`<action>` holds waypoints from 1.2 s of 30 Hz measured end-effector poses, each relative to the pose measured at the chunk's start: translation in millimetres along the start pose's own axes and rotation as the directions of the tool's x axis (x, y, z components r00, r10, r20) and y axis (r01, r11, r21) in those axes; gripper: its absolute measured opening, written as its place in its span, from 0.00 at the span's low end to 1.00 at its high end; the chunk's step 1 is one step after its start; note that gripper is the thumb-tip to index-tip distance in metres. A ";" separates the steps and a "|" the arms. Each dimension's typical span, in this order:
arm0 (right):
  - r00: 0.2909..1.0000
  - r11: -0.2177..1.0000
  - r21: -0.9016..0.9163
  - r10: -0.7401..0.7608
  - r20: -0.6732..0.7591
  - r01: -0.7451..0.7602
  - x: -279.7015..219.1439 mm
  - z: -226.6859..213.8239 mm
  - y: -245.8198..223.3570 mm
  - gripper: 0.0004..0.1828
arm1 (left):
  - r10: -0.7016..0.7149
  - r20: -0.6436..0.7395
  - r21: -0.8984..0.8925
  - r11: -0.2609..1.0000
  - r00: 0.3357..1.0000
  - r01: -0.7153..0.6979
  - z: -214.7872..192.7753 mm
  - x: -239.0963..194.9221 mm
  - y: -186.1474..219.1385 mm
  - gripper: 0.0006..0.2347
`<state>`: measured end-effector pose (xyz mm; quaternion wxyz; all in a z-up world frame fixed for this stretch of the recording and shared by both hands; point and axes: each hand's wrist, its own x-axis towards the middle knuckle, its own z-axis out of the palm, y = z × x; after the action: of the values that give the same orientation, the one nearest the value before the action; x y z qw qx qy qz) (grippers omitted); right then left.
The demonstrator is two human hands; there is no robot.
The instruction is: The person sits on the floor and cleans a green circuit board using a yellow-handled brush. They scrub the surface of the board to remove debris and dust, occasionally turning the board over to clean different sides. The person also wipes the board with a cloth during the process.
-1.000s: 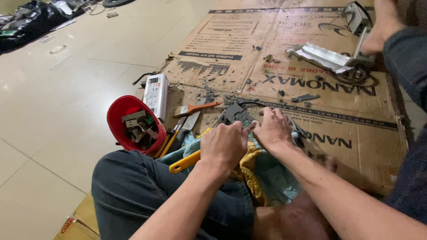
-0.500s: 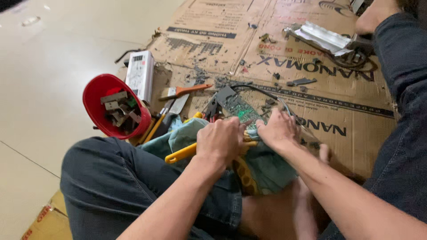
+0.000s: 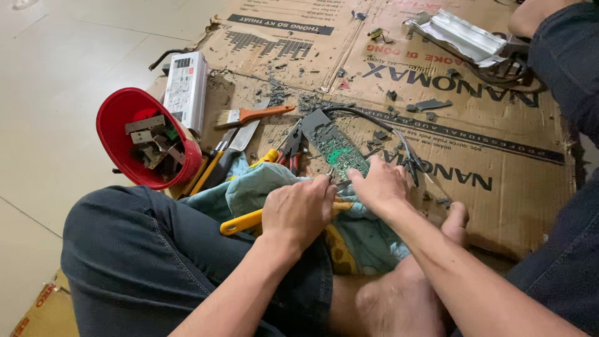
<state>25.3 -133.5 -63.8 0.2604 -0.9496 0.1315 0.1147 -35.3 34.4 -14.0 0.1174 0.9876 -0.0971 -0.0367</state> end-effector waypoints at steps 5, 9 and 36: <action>0.999 0.998 0.061 -0.020 0.027 0.019 -10.6 -11.0 -0.3 0.35 | -0.028 0.077 -0.011 1.000 0.997 0.029 -1.6 2.1 0.2 0.15; 1.000 0.997 0.077 -0.021 -0.010 0.022 -15.3 -5.7 -1.3 0.35 | -0.017 0.083 -0.012 1.000 0.996 0.018 -7.9 -3.1 3.0 0.15; 0.997 0.959 0.280 -0.057 0.052 0.040 -13.1 -0.1 20.2 0.27 | -0.028 0.128 -0.029 0.999 0.991 0.032 -7.3 -9.3 2.6 0.15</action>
<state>6.8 -147.7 -69.3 0.3980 -0.9026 0.1151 0.1167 -44.2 35.4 -5.9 0.1254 0.9827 -0.0892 -0.1031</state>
